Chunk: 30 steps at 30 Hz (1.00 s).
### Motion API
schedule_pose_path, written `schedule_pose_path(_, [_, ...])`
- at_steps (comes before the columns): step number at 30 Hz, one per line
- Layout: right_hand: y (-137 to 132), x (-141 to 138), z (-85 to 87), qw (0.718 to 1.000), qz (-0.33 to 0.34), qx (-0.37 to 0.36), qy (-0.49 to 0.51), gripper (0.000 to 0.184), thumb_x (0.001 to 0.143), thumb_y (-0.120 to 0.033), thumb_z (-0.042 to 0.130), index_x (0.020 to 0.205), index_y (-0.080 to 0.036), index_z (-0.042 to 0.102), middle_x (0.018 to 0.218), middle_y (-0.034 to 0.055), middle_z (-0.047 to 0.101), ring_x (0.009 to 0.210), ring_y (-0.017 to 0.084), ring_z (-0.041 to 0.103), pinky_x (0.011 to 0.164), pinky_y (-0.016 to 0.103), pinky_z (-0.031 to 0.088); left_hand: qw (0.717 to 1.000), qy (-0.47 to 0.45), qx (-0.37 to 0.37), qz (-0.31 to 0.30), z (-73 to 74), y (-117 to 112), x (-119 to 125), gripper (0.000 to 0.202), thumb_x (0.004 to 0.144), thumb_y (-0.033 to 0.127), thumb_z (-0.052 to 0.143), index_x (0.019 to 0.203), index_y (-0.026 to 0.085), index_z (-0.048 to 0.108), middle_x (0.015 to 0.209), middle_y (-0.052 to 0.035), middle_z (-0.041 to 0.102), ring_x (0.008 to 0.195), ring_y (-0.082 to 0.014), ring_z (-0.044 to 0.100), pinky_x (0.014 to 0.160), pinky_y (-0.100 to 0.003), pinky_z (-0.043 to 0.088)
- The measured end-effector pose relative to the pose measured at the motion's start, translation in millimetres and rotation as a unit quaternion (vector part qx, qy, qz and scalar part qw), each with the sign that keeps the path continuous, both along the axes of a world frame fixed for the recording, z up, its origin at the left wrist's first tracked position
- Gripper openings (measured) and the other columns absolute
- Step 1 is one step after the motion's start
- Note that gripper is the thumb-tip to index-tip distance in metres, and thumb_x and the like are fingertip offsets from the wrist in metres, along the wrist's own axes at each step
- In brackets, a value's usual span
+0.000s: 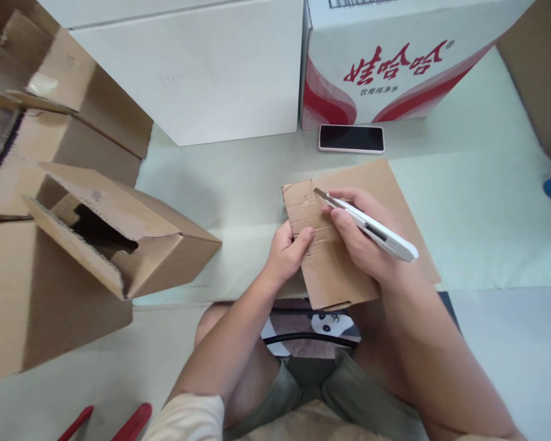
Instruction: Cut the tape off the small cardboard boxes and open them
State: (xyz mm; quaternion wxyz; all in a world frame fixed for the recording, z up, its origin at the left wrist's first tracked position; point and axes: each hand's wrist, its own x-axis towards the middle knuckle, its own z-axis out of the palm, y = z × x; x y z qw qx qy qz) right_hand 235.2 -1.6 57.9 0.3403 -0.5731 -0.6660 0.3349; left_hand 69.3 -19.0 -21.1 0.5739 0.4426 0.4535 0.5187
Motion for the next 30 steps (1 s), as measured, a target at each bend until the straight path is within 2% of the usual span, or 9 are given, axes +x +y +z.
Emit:
schedule_pose_path(6, [-1.1,0.9,-2.5,1.000,0.002,0.017,0.020,0.037,0.096,-0.048,0.058,0.125,-0.026,0.068,0.115,0.0085,0.083,0.106,0.029,0.079,0.091,0.045,0.062,1.000,-0.016,-0.008,0.001,0.1,-0.6,0.3,0.057,0.083,0.067,0.077,0.109,0.017,0.074,0.110,-0.0130,0.082,0.105,-0.0316,0.076,0.093,-0.040,0.059])
schedule_pose_path(10, [1.3,-1.7,-4.6,0.999,0.033,-0.009,-0.016,0.040,0.095,-0.047,0.059,0.130,-0.028,0.067,0.118,0.0084,0.082,0.110,0.033,0.078,0.094,0.052,0.060,1.000,-0.001,-0.006,0.012,-0.4,-0.9,-0.3,0.059,0.082,0.068,0.077,0.109,0.016,0.075,0.112,-0.0137,0.082,0.106,-0.0314,0.076,0.093,-0.040,0.058])
schedule_pose_path(20, [1.5,-4.5,-1.0,0.999,0.019,-0.027,-0.042,0.044,0.094,-0.048,0.056,0.132,-0.028,0.067,0.120,0.0099,0.082,0.111,0.036,0.078,0.095,0.056,0.059,1.000,0.004,-0.013,0.016,-0.6,-2.1,-1.0,0.057,0.082,0.068,0.076,0.105,0.016,0.075,0.106,-0.0131,0.081,0.100,-0.0302,0.076,0.089,-0.039,0.059])
schedule_pose_path(27, [-0.4,-6.1,5.2,0.998,0.009,-0.039,-0.044,0.037,0.091,-0.041,0.058,0.123,-0.027,0.070,0.110,0.0085,0.084,0.104,0.033,0.079,0.087,0.048,0.060,0.999,-0.010,-0.018,0.027,-1.8,-2.1,0.9,0.060,0.079,0.070,0.079,0.106,0.017,0.076,0.107,-0.0125,0.082,0.102,-0.0304,0.076,0.091,-0.039,0.060])
schedule_pose_path(30, [-1.7,-6.7,5.4,0.999,0.002,-0.035,-0.039,0.032,0.087,-0.036,0.059,0.115,-0.026,0.071,0.098,0.0062,0.084,0.091,0.029,0.079,0.080,0.041,0.058,0.999,-0.010,-0.018,0.033,-0.7,-1.7,1.6,0.060,0.077,0.071,0.080,0.104,0.017,0.076,0.105,-0.0117,0.083,0.102,-0.0302,0.077,0.092,-0.040,0.060])
